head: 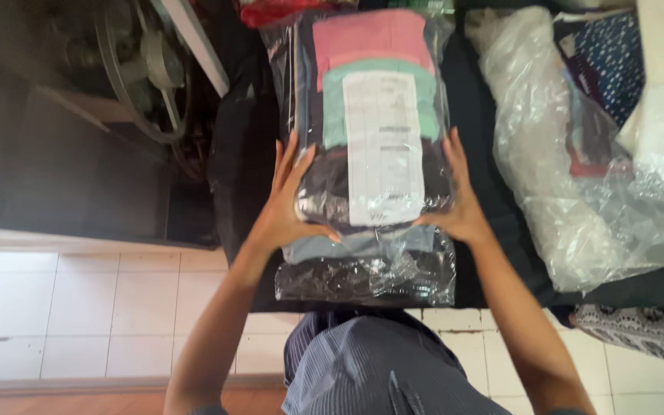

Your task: The person folds a stack of clothes, places them into a clear plastic bag, and seals the bag using a yellow stapler. The person repeatedly smooths the package and staples the edges to secure the contents.

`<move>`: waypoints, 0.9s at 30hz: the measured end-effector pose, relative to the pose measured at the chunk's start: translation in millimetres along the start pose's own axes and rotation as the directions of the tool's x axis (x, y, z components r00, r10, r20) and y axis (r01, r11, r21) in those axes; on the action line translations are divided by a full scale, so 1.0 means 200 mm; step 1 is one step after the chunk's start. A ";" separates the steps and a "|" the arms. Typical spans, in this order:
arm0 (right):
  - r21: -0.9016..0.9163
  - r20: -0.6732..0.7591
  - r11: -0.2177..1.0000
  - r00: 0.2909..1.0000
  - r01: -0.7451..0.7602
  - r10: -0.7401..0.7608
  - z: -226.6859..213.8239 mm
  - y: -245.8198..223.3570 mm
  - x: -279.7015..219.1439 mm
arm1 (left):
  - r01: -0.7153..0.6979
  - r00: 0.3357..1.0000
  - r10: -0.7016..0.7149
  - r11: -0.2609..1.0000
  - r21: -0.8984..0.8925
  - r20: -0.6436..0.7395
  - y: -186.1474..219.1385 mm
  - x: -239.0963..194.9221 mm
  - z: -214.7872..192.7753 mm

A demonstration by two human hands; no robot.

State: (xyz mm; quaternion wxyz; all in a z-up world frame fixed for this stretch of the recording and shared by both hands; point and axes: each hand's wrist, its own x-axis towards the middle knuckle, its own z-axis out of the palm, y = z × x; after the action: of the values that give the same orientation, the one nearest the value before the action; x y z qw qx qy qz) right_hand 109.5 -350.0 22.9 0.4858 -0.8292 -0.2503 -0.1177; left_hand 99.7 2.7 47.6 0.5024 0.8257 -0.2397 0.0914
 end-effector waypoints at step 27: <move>-0.050 -0.345 0.996 0.937 -0.072 0.050 0.22 -0.08 -0.08 | 0.073 0.967 -0.059 0.996 0.049 -0.246 0.00 -0.11 0.17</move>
State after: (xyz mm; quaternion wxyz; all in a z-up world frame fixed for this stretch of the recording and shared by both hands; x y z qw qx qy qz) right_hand 85.2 -310.7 6.4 0.4994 -0.8179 -0.1321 -0.2532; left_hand 76.9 -20.5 23.4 0.5068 0.8298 -0.1456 0.1826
